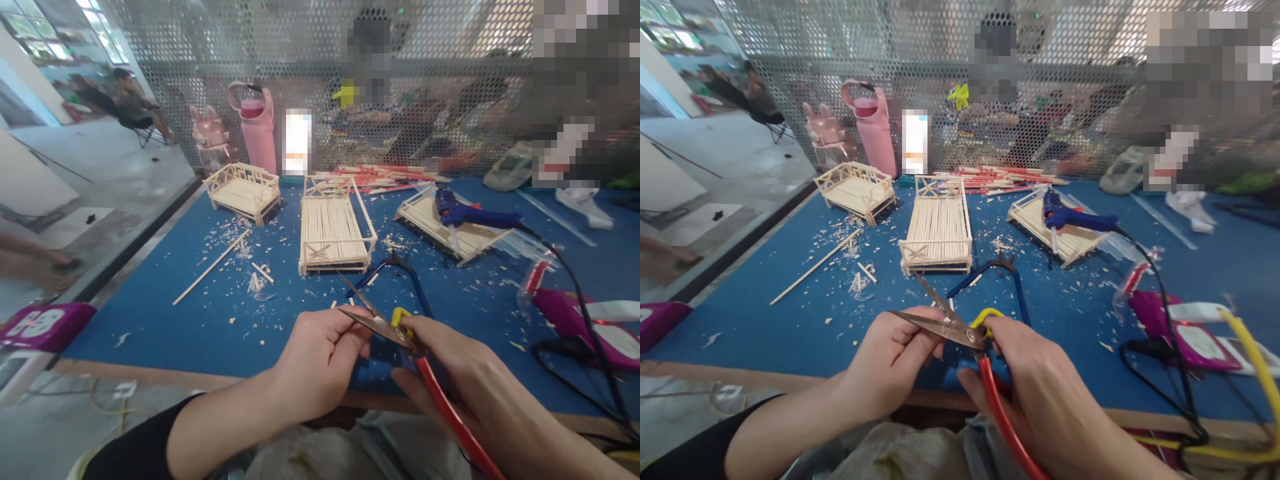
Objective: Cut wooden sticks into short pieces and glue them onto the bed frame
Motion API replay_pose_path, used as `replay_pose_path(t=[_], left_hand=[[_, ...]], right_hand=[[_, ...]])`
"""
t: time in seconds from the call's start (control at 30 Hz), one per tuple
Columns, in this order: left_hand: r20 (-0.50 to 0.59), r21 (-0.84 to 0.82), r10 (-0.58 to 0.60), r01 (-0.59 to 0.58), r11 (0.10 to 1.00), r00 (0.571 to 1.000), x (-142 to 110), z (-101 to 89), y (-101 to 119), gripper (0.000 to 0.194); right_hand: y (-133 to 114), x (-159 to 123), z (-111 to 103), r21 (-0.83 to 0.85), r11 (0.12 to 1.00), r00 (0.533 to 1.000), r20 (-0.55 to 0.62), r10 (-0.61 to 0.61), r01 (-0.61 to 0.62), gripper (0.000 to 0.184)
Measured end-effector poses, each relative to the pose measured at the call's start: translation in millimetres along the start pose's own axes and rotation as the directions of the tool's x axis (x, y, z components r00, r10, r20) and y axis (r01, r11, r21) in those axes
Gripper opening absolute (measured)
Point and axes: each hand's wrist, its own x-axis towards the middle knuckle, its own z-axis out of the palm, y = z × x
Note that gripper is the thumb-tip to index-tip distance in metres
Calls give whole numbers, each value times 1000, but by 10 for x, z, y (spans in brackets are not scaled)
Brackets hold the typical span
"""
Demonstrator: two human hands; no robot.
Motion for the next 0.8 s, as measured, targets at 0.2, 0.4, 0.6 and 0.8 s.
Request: replay_pose_path(t=[0.2, 0.4, 0.6, 0.8], left_hand=[[-43, 90, 58, -54, 994, 997, -20, 5, -34, 27], [-116, 129, -30, 45, 991, 993, -27, 57, -89, 31], [-95, 57, -160, 166, 984, 982, -71, 129, -161, 31], [-132, 350, -145, 183, 919, 981, 2, -186, -179, 18]], right_hand=[[93, 24, 89, -108, 994, 996, -90, -20, 10, 13], [247, 6, 216, -33, 990, 991, 3, 137, -137, 9], [310, 72, 160, 70, 964, 960, 137, 245, -256, 7], [312, 20, -124, 50, 924, 907, -182, 381, -378, 10]])
